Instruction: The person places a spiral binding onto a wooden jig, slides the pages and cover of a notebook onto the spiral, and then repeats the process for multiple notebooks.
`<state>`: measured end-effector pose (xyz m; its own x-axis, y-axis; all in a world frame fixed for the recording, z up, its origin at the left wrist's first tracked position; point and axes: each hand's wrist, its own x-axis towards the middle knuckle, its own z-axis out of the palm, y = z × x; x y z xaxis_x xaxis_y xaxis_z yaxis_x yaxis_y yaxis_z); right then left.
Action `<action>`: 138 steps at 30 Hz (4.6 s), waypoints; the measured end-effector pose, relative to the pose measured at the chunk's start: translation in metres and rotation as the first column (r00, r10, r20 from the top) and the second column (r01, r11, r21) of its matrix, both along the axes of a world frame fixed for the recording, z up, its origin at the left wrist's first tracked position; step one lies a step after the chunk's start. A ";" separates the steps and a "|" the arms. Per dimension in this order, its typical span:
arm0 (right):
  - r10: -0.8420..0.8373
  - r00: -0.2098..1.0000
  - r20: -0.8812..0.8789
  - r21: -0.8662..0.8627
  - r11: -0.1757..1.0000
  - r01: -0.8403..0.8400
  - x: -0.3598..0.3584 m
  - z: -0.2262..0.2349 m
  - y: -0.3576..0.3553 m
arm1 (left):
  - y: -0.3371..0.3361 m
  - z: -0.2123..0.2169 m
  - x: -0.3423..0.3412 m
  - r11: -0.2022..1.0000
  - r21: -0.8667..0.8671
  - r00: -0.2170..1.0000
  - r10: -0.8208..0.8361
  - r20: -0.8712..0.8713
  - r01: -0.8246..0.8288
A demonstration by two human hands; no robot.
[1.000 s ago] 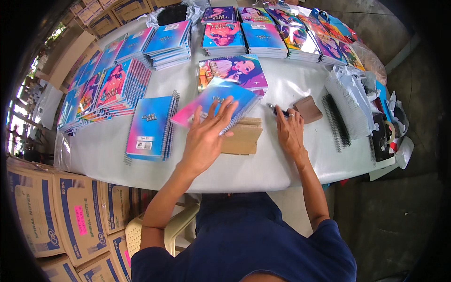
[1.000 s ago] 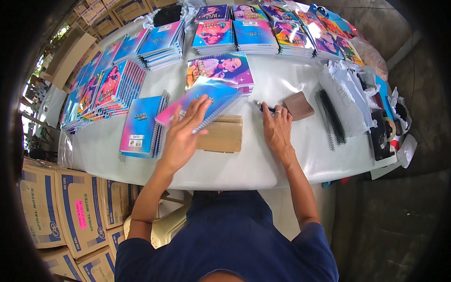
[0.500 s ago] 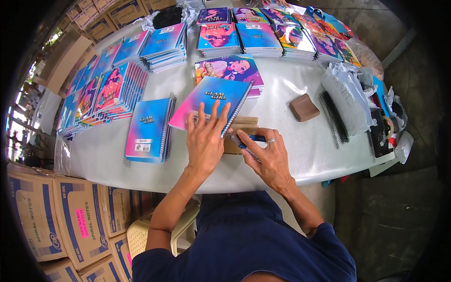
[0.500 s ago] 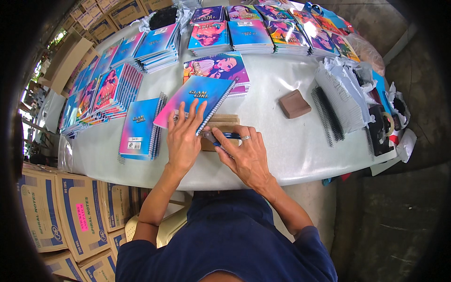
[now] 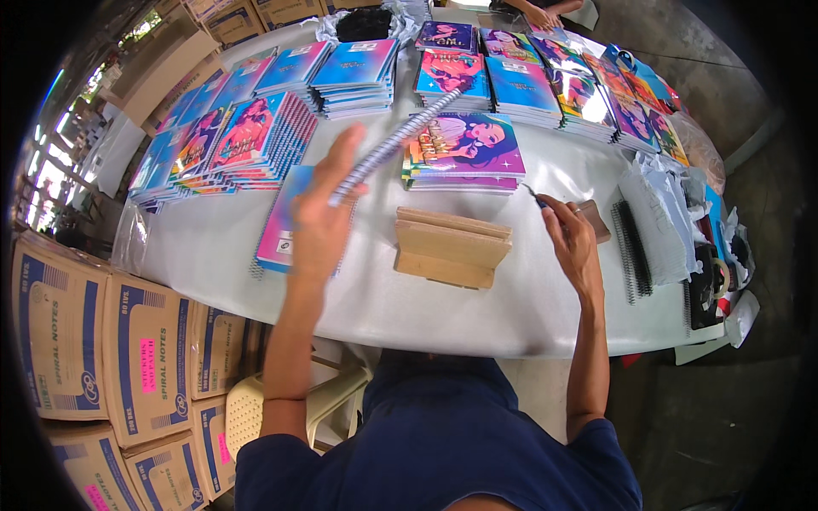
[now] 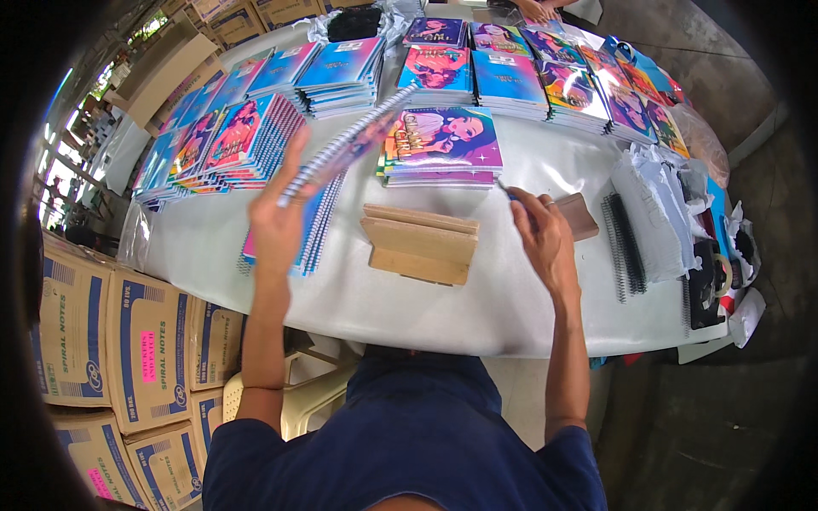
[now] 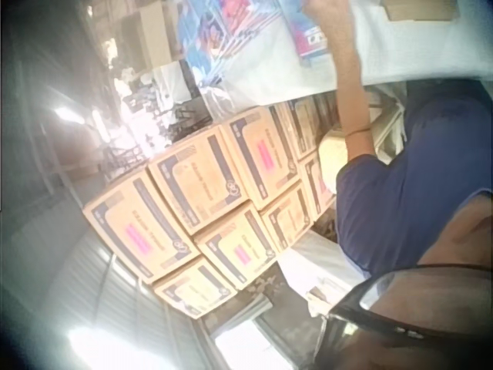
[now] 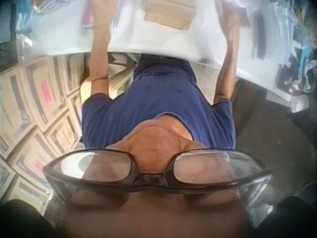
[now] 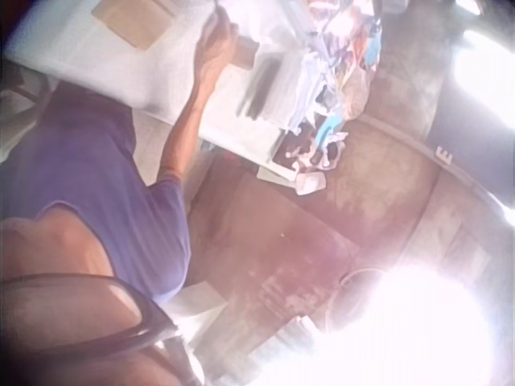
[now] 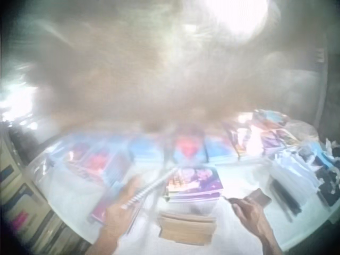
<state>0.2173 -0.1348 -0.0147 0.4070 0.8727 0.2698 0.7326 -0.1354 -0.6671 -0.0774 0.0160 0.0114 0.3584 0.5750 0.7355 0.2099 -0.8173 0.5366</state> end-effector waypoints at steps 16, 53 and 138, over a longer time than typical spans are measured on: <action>0.536 0.831 -0.150 0.620 0.706 -0.343 -0.088 0.009 0.089 | 0.071 -0.023 -0.059 0.630 -0.373 0.683 -0.364 0.633 0.681; 0.134 0.872 -0.471 0.272 0.962 -0.001 0.017 -0.031 0.024 | 0.090 -0.086 0.094 0.989 0.036 0.545 -0.047 -0.837 0.141; -0.215 0.976 -0.024 0.257 0.942 0.214 0.113 -0.073 -0.027 | -0.004 -0.116 0.019 0.811 -0.545 0.941 -0.021 0.338 0.213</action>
<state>0.3304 -0.1613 -0.0875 0.5751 0.6658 0.4753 0.7081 -0.1142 -0.6968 -0.0584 0.0117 -0.1047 0.2665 0.8890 0.3725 -0.1180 -0.3535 0.9280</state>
